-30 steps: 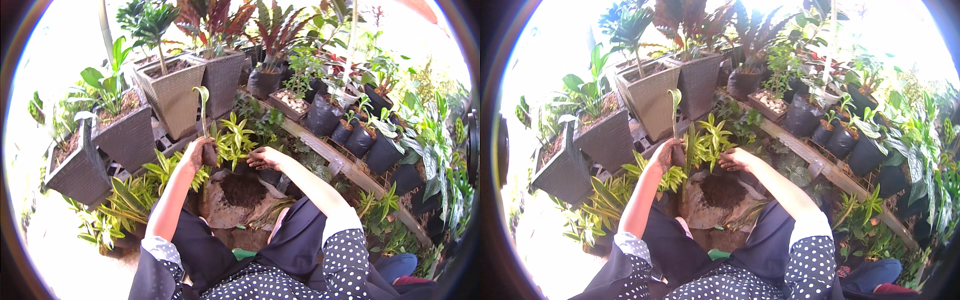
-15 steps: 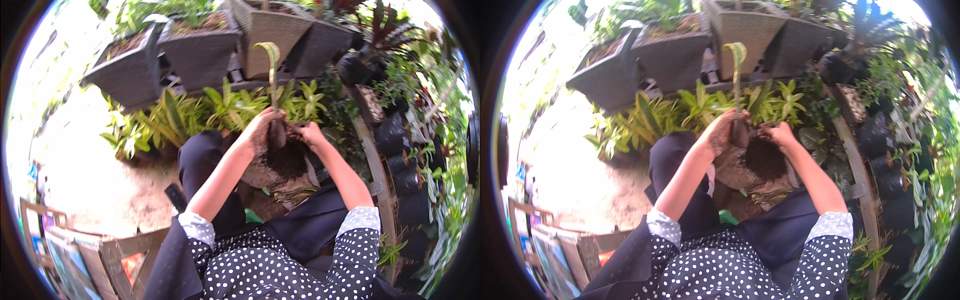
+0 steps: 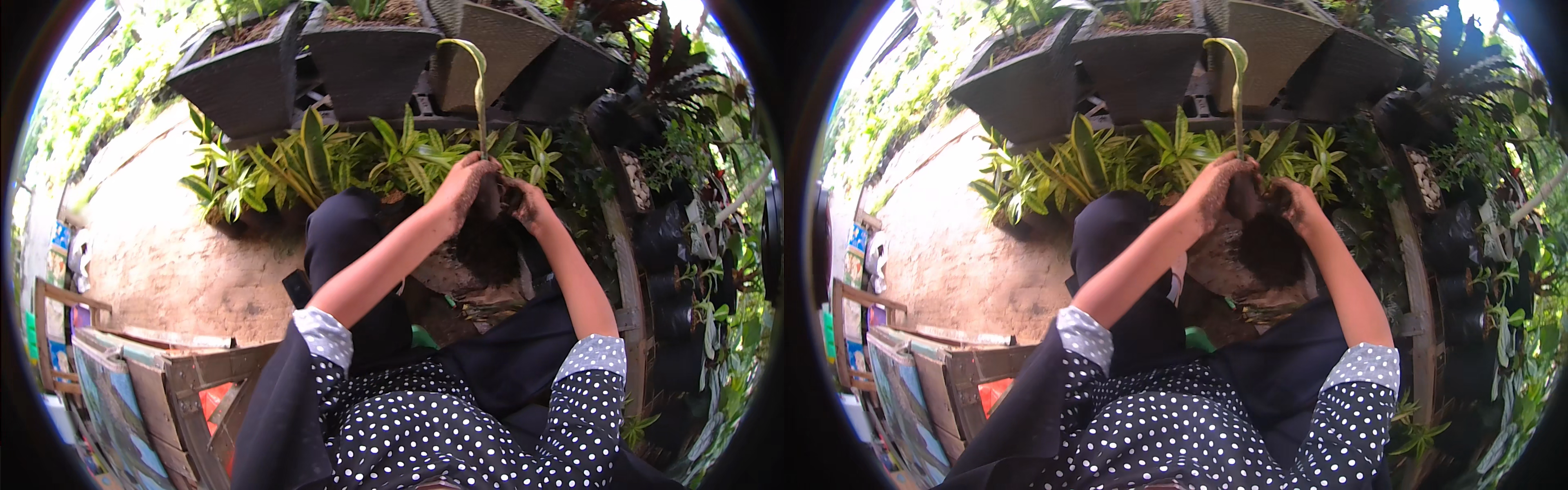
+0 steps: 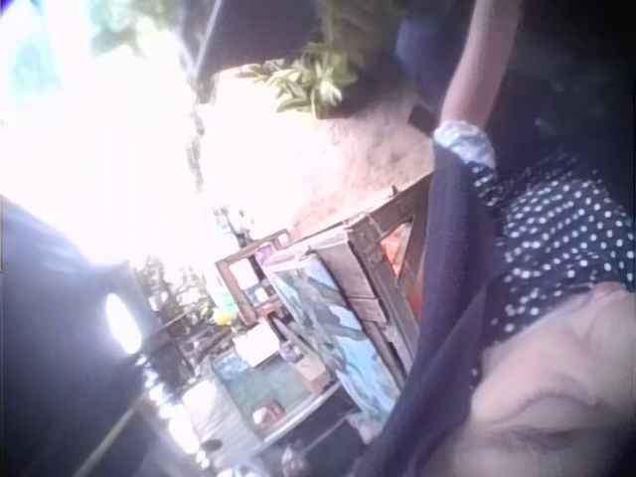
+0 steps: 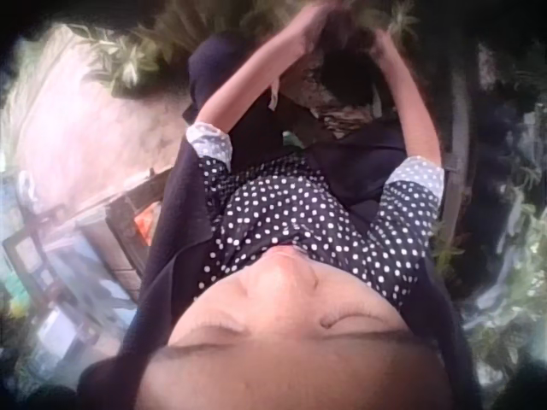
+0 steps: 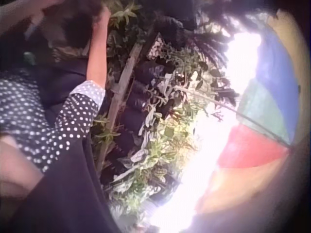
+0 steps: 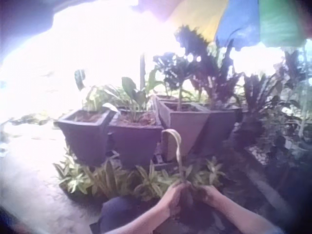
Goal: The person sits on the ground and plants a small green plant into soil, using both hands to hold the plant and pack soil around its base. The person repeatedly adjusts the plant and adds soil to secure it in place.
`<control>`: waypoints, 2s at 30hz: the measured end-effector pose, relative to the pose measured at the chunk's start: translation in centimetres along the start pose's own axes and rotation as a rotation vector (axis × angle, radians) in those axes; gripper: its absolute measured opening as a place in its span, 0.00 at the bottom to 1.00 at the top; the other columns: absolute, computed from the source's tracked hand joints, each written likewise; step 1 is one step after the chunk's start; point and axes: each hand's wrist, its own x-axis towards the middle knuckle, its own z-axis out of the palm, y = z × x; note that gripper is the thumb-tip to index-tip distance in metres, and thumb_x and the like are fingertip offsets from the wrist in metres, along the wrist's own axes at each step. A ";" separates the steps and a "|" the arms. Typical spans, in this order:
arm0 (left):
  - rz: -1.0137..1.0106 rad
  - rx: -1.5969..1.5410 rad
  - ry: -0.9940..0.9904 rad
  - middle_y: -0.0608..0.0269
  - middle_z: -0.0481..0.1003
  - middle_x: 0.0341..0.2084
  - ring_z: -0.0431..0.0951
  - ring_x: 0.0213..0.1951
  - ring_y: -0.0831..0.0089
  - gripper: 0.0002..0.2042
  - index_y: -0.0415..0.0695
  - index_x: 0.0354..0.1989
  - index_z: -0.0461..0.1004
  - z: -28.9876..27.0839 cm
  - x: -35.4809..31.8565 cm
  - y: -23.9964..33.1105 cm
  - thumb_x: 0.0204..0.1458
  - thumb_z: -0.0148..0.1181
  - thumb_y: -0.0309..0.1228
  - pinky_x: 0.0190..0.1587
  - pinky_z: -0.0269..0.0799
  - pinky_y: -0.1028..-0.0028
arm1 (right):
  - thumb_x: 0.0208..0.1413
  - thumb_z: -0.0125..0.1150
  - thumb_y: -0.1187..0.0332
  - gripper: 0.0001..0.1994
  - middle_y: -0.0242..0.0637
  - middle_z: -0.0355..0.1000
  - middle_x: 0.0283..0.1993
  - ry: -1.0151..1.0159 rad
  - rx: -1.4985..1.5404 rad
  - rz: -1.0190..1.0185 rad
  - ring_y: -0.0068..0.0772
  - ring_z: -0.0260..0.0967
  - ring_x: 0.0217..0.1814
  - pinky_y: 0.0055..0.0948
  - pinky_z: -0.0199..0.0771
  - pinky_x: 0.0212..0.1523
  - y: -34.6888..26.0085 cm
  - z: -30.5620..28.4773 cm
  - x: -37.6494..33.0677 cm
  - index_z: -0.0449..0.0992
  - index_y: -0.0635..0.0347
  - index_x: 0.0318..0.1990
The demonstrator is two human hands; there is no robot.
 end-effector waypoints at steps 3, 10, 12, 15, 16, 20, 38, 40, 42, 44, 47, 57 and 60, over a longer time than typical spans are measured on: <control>-0.033 0.039 0.006 0.63 0.73 0.25 0.75 0.28 0.71 0.06 0.45 0.36 0.69 -0.5 3.1 0.8 0.50 0.54 0.29 0.32 0.73 0.73 | 0.47 0.61 0.66 0.08 0.29 0.70 0.28 0.174 -0.066 -0.043 0.25 0.67 0.28 0.26 0.68 0.29 -1.0 1.5 -2.1 0.74 0.55 0.35; -0.084 0.151 -0.105 0.65 0.71 0.26 0.73 0.29 0.73 0.04 0.44 0.34 0.69 -0.3 7.8 1.4 0.52 0.52 0.28 0.34 0.72 0.74 | 0.53 0.56 0.67 0.05 0.30 0.69 0.29 -0.002 0.148 -0.078 0.25 0.68 0.29 0.29 0.69 0.29 -0.7 -1.8 -2.9 0.70 0.54 0.36; -0.138 0.175 -0.118 0.65 0.70 0.26 0.73 0.30 0.73 0.04 0.44 0.34 0.68 0.9 7.9 1.9 0.52 0.51 0.28 0.35 0.71 0.74 | 0.54 0.56 0.66 0.06 0.29 0.69 0.31 0.003 0.131 -0.050 0.24 0.68 0.30 0.27 0.70 0.31 -1.5 -2.6 -3.8 0.70 0.53 0.36; -0.148 0.233 -0.157 0.65 0.71 0.27 0.73 0.31 0.74 0.04 0.43 0.36 0.68 2.2 8.6 2.1 0.53 0.51 0.27 0.36 0.71 0.74 | 0.54 0.57 0.65 0.06 0.28 0.69 0.31 -0.035 0.106 -0.050 0.23 0.68 0.29 0.25 0.70 0.31 -2.0 -4.2 -5.1 0.70 0.53 0.38; -0.131 0.250 -0.175 0.64 0.71 0.27 0.73 0.31 0.74 0.04 0.43 0.36 0.68 2.5 8.9 1.8 0.53 0.51 0.27 0.36 0.70 0.74 | 0.54 0.58 0.67 0.08 0.29 0.71 0.33 -0.069 0.066 -0.055 0.20 0.69 0.33 0.24 0.71 0.32 -2.3 -4.9 -5.3 0.70 0.56 0.39; -0.114 0.271 -0.233 0.62 0.71 0.25 0.73 0.29 0.71 0.04 0.42 0.35 0.67 2.2 10.2 0.3 0.53 0.50 0.28 0.33 0.69 0.74 | 0.53 0.61 0.62 0.11 0.29 0.71 0.33 0.071 0.021 -0.103 0.21 0.69 0.33 0.24 0.71 0.32 -2.7 -6.0 -6.6 0.72 0.57 0.40; -0.260 0.329 -0.183 0.62 0.72 0.24 0.73 0.27 0.73 0.04 0.42 0.34 0.67 3.1 12.0 -2.1 0.53 0.51 0.28 0.31 0.70 0.75 | 0.57 0.54 0.67 0.15 0.33 0.71 0.45 0.061 0.224 -0.032 0.29 0.70 0.44 0.30 0.70 0.47 -5.0 -8.4 -9.8 0.70 0.62 0.51; -0.264 0.322 -0.193 0.62 0.71 0.24 0.73 0.27 0.73 0.04 0.42 0.34 0.67 3.3 12.0 -1.8 0.53 0.51 0.28 0.31 0.70 0.75 | 0.57 0.54 0.66 0.17 0.33 0.69 0.47 0.061 0.152 -0.008 0.29 0.69 0.46 0.32 0.70 0.48 -5.3 -8.2 -10.0 0.69 0.62 0.53; -0.272 0.342 -0.194 0.62 0.71 0.24 0.73 0.27 0.73 0.04 0.42 0.34 0.67 3.6 11.8 -1.5 0.53 0.51 0.28 0.32 0.70 0.75 | 0.57 0.55 0.65 0.18 0.34 0.68 0.49 0.058 0.079 0.003 0.30 0.68 0.48 0.33 0.70 0.49 -5.0 -8.4 -9.7 0.68 0.61 0.54; -0.277 0.359 -0.194 0.62 0.71 0.23 0.73 0.27 0.73 0.04 0.42 0.34 0.67 3.9 11.8 -1.4 0.53 0.51 0.28 0.32 0.70 0.74 | 0.56 0.56 0.65 0.18 0.34 0.69 0.47 0.113 0.040 -0.016 0.30 0.68 0.48 0.33 0.70 0.49 -4.8 -8.3 -9.4 0.68 0.61 0.53; -0.276 0.366 -0.187 0.62 0.71 0.23 0.72 0.26 0.73 0.04 0.41 0.34 0.67 3.8 11.7 -1.4 0.53 0.52 0.28 0.32 0.70 0.74 | 0.55 0.58 0.66 0.18 0.35 0.70 0.45 0.088 0.047 -0.038 0.29 0.69 0.48 0.32 0.70 0.49 -4.6 -8.7 -8.9 0.69 0.61 0.52; -0.238 0.346 -0.180 0.62 0.71 0.23 0.72 0.26 0.73 0.04 0.40 0.35 0.67 3.5 12.0 -1.4 0.53 0.51 0.27 0.32 0.69 0.74 | 0.53 0.61 0.68 0.17 0.37 0.73 0.44 0.035 0.036 -0.162 0.28 0.71 0.44 0.30 0.73 0.45 -5.1 -8.5 -7.5 0.70 0.65 0.49; -0.222 0.329 -0.165 0.63 0.71 0.24 0.72 0.26 0.73 0.04 0.41 0.35 0.67 3.5 11.9 -1.1 0.52 0.51 0.26 0.31 0.69 0.74 | 0.53 0.60 0.71 0.16 0.40 0.73 0.43 0.048 0.048 -0.144 0.29 0.72 0.43 0.29 0.74 0.45 -5.4 -8.1 -7.3 0.70 0.66 0.48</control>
